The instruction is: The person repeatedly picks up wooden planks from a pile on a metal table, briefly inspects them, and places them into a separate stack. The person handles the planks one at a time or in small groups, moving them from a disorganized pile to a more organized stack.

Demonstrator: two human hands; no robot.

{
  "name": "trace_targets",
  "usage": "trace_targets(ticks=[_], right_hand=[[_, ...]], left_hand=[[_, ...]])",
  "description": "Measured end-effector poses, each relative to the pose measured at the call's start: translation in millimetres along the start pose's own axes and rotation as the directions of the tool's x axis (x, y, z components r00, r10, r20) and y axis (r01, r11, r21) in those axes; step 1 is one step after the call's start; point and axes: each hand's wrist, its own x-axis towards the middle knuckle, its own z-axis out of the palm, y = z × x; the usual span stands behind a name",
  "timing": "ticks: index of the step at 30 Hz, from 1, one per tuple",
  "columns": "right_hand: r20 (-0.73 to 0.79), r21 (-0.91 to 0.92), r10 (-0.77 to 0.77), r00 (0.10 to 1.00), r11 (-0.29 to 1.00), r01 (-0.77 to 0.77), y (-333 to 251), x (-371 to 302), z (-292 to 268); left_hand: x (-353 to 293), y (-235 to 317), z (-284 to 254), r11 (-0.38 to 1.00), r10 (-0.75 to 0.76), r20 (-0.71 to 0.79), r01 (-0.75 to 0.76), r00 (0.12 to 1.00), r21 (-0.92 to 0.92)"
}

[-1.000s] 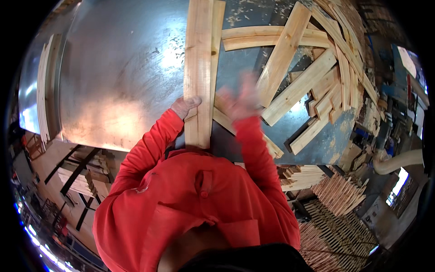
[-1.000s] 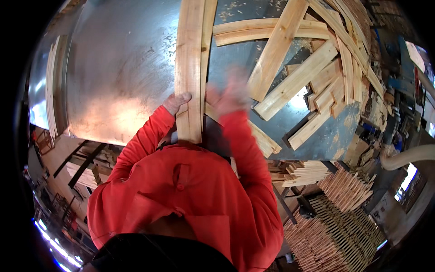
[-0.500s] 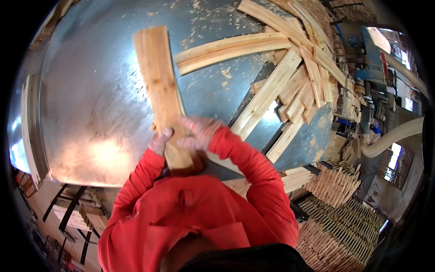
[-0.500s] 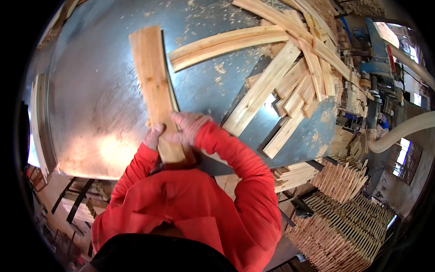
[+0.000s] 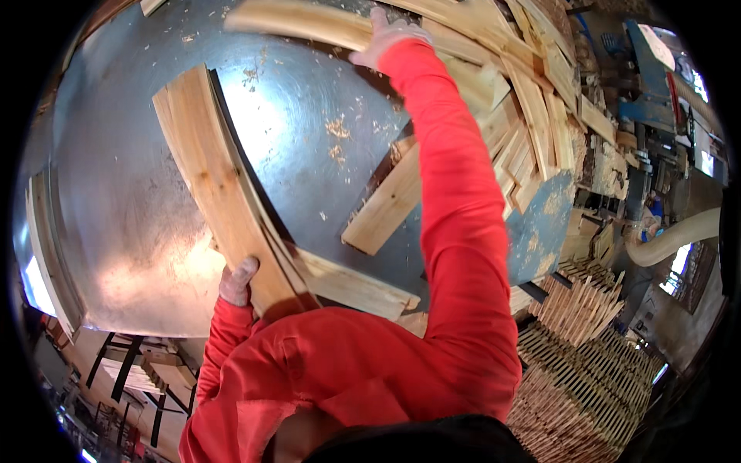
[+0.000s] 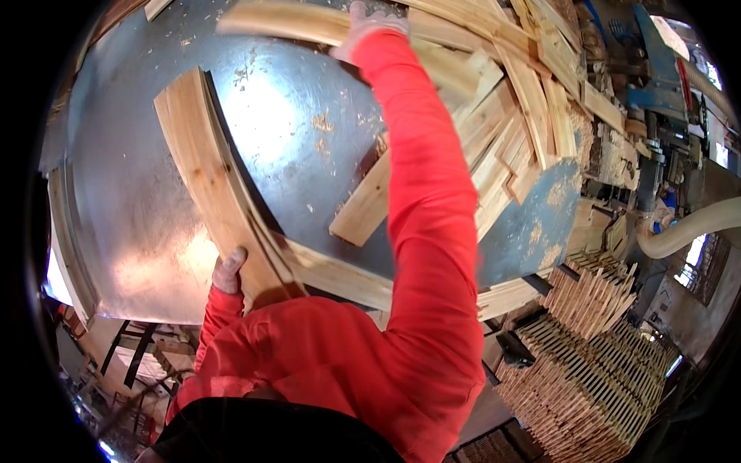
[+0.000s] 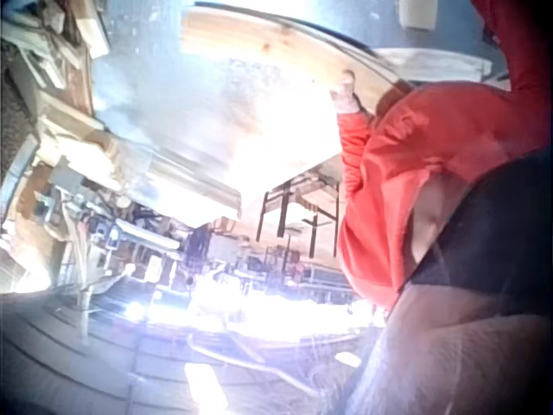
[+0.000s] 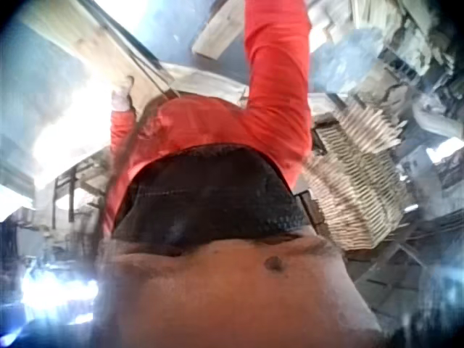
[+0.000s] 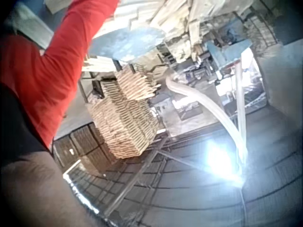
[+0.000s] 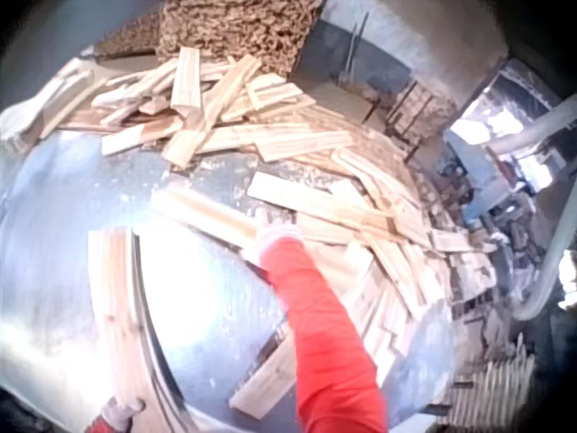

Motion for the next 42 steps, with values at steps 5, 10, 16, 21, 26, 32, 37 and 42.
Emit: trace_targets(ticks=[5,10,16,21,26,32,37,42], right_hand=[[0.312,0.527,-0.041,0.949,0.839,-0.137,-104.2,-142.3,17.4],[0.022,0.477,-0.012,1.000,0.879,0.000,-100.8,-257.3,75.5],[0.043,0.478,0.765,0.643,0.549,-0.686,-43.2,-247.0,158.7],[-0.055,0.895,0.689,0.723,0.355,-0.270,1.5,-232.2,176.9],[-0.215,0.581,0.136,0.967,0.814,0.015,-24.2,-339.1,137.0],[0.268,0.094,-0.074,0.961,0.994,0.050,-75.8,-446.9,187.3],[0.375,0.334,-0.164,0.912,0.942,0.032,-99.2,-410.1,154.0],[0.345,0.537,-0.779,0.523,-0.293,-0.791,-147.9,-322.7,147.4]], left_hand=[[10.9,9.2,72.1,0.932,-0.069,0.031,0.076,0.997,-0.355],[50.9,-30.7,55.8,0.982,0.175,0.173,-0.161,0.969,-0.095],[33.2,-1.5,76.5,0.999,-0.027,-0.039,0.028,0.999,0.027],[1.2,47.5,2.3,0.982,-0.088,0.202,0.119,0.975,-0.148],[-28.7,71.3,-135.0,0.985,-0.063,0.025,0.059,0.998,0.164],[-79.4,109.6,-136.2,0.928,-0.135,-0.494,0.285,0.859,0.242],[-98.9,110.9,-165.7,0.825,-0.041,-0.614,0.373,0.788,0.424],[-71.9,89.8,-192.7,0.729,0.074,-0.502,0.297,0.862,0.617]])
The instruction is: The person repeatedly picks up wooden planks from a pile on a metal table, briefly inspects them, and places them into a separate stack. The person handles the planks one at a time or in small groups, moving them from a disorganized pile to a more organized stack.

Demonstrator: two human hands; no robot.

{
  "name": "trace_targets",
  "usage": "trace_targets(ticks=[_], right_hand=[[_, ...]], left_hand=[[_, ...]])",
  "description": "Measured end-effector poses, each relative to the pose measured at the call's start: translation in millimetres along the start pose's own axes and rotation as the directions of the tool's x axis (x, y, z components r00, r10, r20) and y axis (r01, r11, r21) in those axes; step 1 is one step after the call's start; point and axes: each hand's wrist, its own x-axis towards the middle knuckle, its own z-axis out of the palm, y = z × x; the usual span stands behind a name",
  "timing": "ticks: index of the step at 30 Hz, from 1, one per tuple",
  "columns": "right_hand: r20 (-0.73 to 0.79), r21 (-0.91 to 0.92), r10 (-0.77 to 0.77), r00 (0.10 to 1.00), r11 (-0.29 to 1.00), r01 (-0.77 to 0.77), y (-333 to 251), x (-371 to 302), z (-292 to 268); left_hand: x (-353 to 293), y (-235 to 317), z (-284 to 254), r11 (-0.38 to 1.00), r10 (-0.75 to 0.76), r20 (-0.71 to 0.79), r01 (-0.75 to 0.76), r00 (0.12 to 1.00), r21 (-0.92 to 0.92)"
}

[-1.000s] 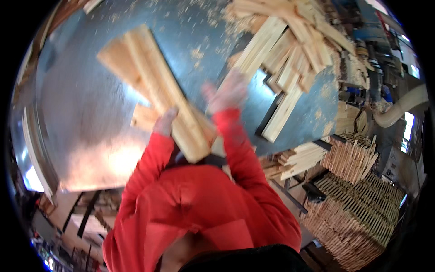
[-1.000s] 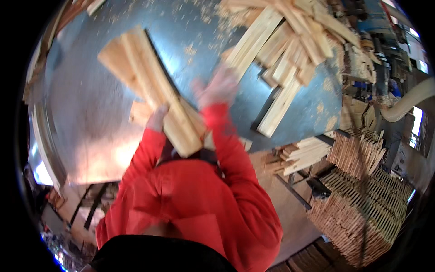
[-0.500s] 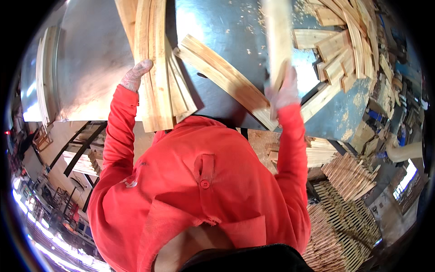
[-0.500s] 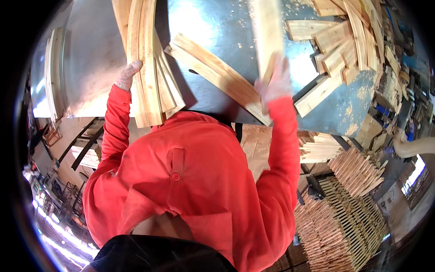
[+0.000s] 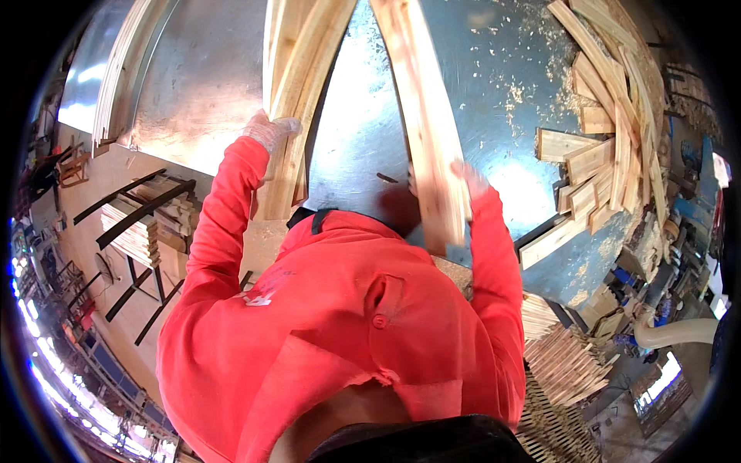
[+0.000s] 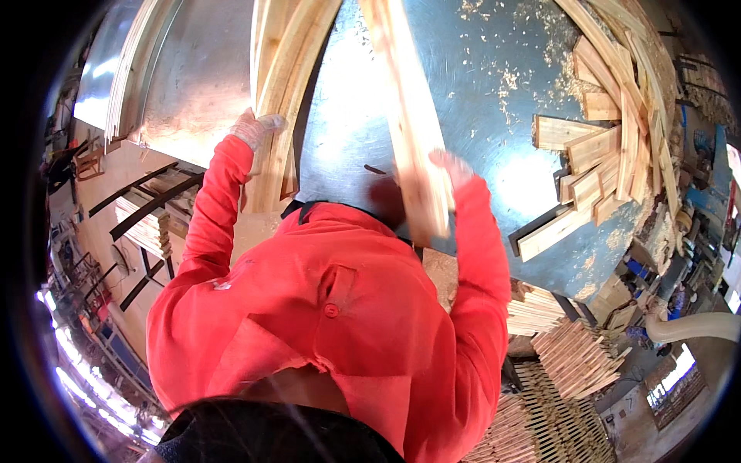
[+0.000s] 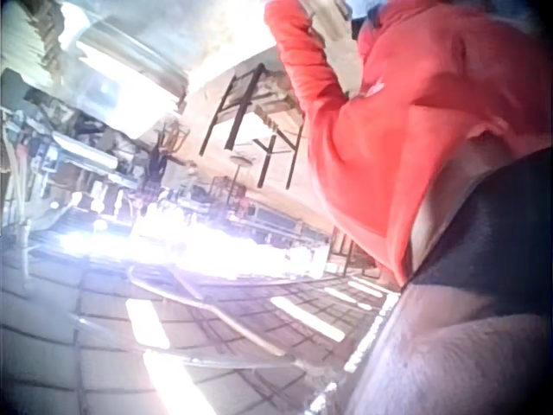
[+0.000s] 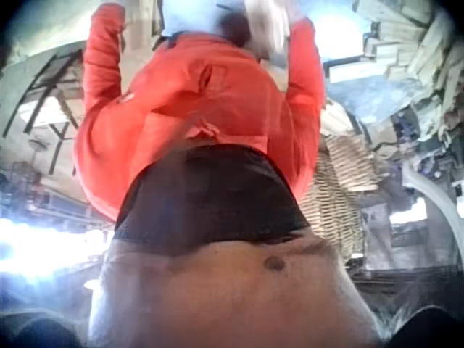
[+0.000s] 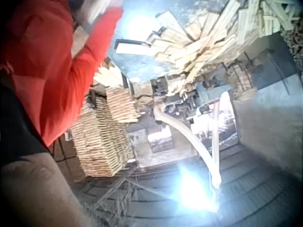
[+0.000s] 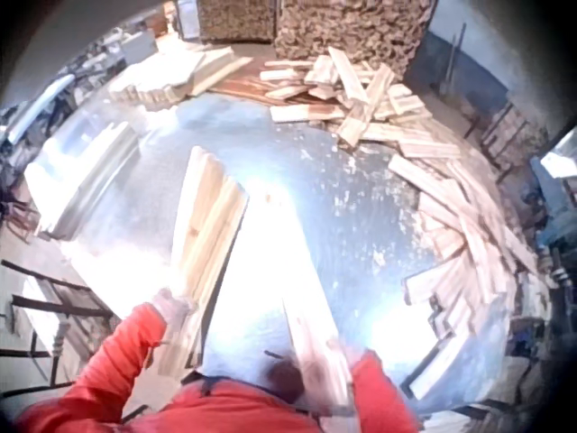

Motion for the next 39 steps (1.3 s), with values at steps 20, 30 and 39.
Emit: trace_targets(ticks=[20,30,39], right_hand=[[-0.281,-0.812,-0.393,0.876,0.583,0.001,57.8,130.6,96.5],[-0.095,-0.992,-0.178,0.979,0.093,-0.079,72.9,89.1,98.7],[-0.032,-0.250,-0.311,0.950,0.923,0.294,98.7,114.0,71.1]], left_hand=[[-83.3,47.0,40.1,0.942,0.311,-0.023,-0.304,0.950,0.142],[-114.9,82.6,85.5,0.819,0.135,-0.106,-0.051,0.985,0.572],[-56.9,37.0,45.1,0.662,0.387,0.219,-0.104,0.896,-0.742]])
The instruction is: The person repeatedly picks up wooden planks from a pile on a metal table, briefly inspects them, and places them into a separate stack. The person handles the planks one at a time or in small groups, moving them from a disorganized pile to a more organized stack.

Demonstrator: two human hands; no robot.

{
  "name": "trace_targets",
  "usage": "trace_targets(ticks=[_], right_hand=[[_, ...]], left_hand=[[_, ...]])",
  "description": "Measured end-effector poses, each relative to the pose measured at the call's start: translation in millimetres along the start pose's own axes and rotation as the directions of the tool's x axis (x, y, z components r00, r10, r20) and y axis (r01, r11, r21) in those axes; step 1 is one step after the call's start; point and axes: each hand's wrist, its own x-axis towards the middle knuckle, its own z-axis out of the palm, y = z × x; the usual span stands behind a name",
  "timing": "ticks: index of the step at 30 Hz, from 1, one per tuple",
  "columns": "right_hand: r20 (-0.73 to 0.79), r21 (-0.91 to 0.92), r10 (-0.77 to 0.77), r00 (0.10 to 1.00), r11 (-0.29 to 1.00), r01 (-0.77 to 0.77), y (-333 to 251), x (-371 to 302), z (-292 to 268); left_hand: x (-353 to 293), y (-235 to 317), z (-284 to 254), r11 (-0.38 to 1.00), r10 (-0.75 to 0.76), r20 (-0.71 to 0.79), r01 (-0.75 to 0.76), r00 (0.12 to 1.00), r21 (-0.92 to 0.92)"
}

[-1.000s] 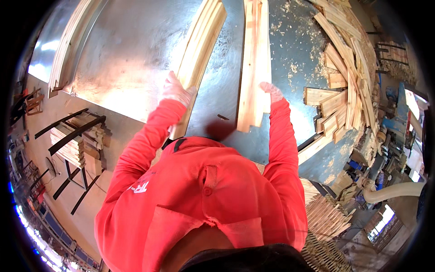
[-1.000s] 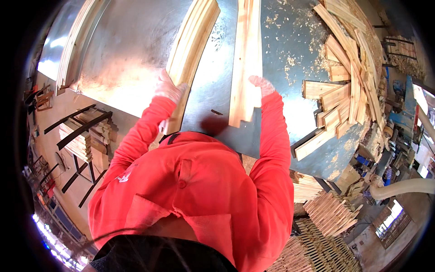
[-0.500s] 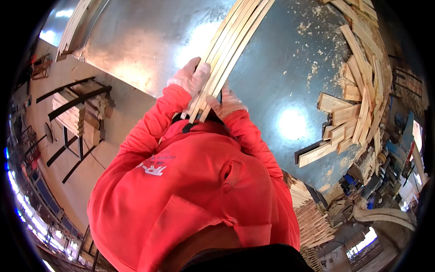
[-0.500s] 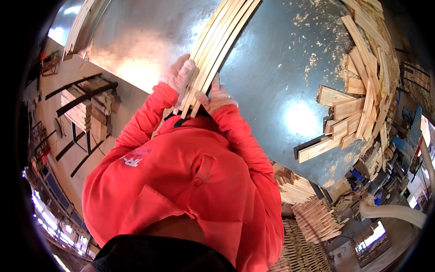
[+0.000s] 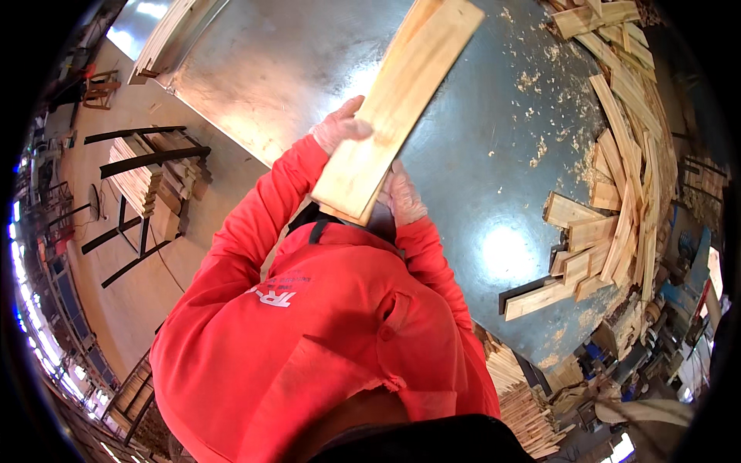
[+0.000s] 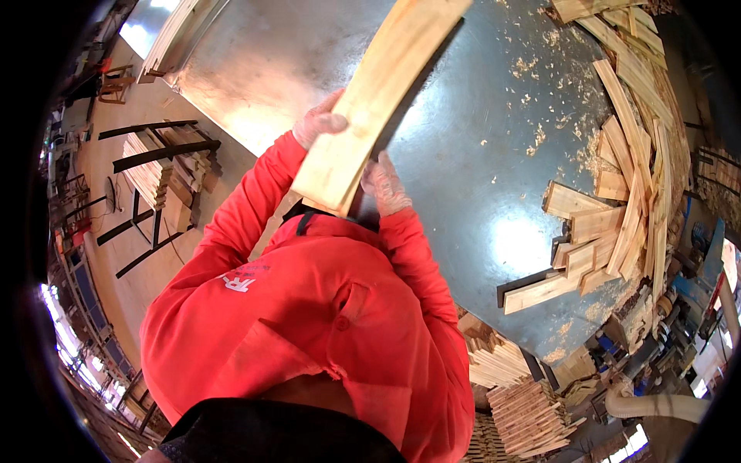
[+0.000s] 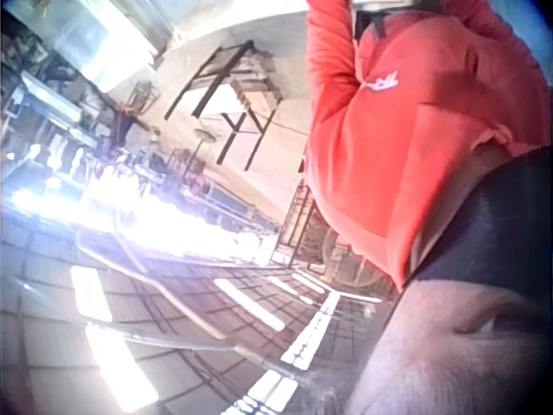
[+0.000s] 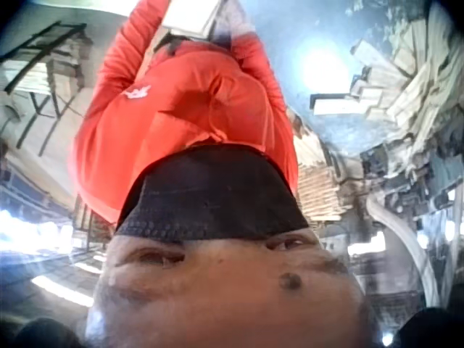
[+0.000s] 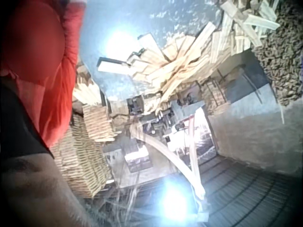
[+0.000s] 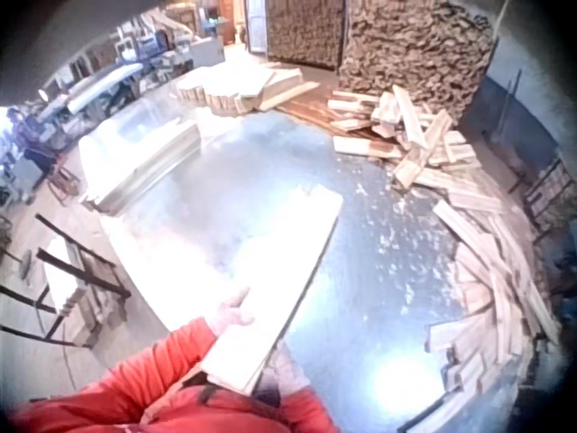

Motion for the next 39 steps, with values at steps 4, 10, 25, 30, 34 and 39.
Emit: trace_targets(ticks=[4,10,25,30,34,39], right_hand=[[-0.043,-0.175,-0.182,0.982,0.970,0.172,-16.2,17.2,23.5],[-0.008,-0.806,-0.380,0.925,0.549,0.219,-9.7,93.1,45.8],[0.183,-0.592,-0.342,0.922,0.710,0.381,39.8,267.6,284.1],[0.323,-0.946,-0.073,0.944,-0.031,0.321,50.8,334.6,336.6],[0.535,-0.826,-0.110,0.838,-0.273,0.492,49.4,352.2,313.1],[0.134,-0.982,0.001,0.991,-0.134,0.133,14.3,209.8,228.8]], left_hand=[[5.1,-13.5,-8.6,0.595,-0.015,0.252,0.211,0.968,-0.776],[34.8,15.1,-63.2,0.993,-0.081,-0.361,0.106,0.929,0.050],[6.4,171.4,-243.5,0.121,0.230,-0.410,0.392,0.882,0.912],[17.8,221.3,-328.8,0.237,0.282,-0.681,0.639,0.676,0.732],[13.6,249.9,-377.4,0.190,0.494,-0.567,0.555,0.659,0.810],[-10.0,232.4,-442.9,-0.114,0.328,-0.513,0.572,0.793,0.813]])
